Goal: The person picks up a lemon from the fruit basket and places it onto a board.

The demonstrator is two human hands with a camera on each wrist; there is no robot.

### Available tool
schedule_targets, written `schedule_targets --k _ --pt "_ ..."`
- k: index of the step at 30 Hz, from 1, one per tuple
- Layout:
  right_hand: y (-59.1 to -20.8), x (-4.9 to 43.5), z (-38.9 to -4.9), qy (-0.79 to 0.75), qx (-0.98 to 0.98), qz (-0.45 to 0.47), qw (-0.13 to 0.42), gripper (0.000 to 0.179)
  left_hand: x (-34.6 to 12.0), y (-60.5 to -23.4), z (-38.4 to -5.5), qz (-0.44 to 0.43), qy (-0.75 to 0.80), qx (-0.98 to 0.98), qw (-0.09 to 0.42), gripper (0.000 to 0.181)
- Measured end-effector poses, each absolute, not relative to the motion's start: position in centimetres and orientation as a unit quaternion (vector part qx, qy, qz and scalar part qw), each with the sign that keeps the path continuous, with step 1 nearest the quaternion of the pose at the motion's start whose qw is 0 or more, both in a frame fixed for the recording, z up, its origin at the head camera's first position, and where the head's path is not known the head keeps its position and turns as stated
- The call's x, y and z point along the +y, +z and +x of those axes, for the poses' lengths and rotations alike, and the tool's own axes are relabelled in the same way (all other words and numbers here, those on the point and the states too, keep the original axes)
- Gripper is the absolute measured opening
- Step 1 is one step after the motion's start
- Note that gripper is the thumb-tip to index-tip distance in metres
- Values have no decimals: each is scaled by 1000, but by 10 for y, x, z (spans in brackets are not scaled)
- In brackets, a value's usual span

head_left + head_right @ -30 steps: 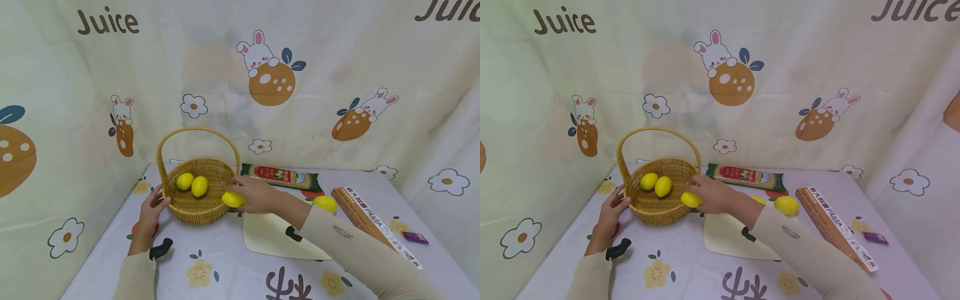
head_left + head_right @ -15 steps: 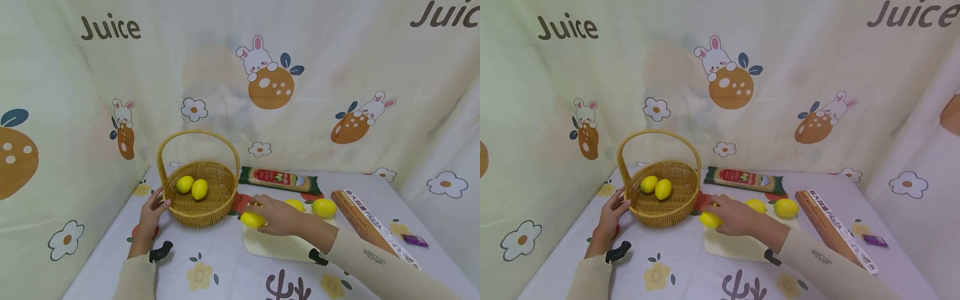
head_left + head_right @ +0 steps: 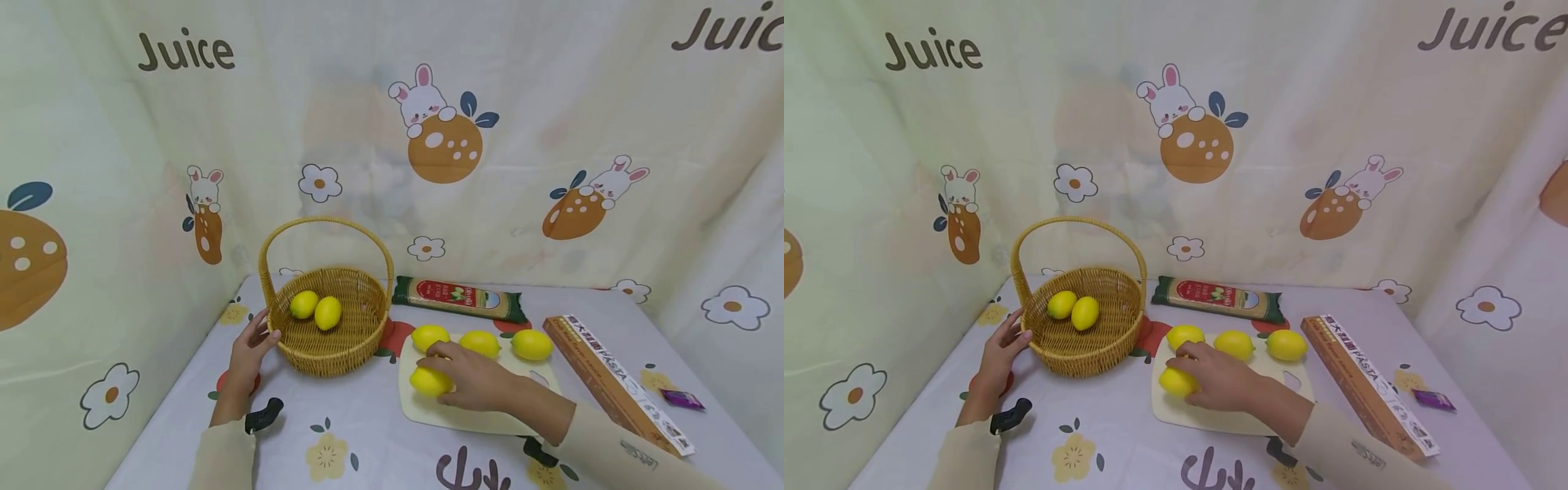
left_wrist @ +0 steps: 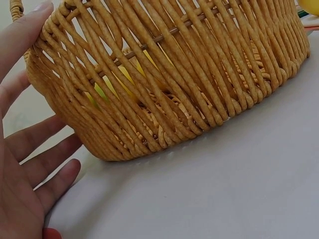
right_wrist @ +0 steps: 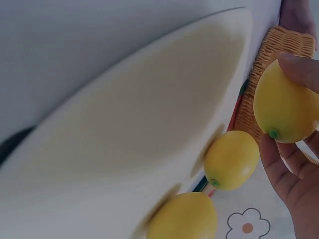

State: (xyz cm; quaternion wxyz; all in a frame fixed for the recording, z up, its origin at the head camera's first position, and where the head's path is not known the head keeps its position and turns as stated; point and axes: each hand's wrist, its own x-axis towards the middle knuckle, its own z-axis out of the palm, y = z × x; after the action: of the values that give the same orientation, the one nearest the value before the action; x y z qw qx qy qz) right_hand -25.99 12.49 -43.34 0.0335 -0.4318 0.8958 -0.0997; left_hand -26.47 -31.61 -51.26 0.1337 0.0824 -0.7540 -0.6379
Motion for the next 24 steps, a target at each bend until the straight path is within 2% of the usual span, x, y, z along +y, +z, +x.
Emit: schedule_targets --k 24 --pt "-458 131 -259 -121 901 -414 48 62 -314 -508 -264 100 -635 -755 127 68"
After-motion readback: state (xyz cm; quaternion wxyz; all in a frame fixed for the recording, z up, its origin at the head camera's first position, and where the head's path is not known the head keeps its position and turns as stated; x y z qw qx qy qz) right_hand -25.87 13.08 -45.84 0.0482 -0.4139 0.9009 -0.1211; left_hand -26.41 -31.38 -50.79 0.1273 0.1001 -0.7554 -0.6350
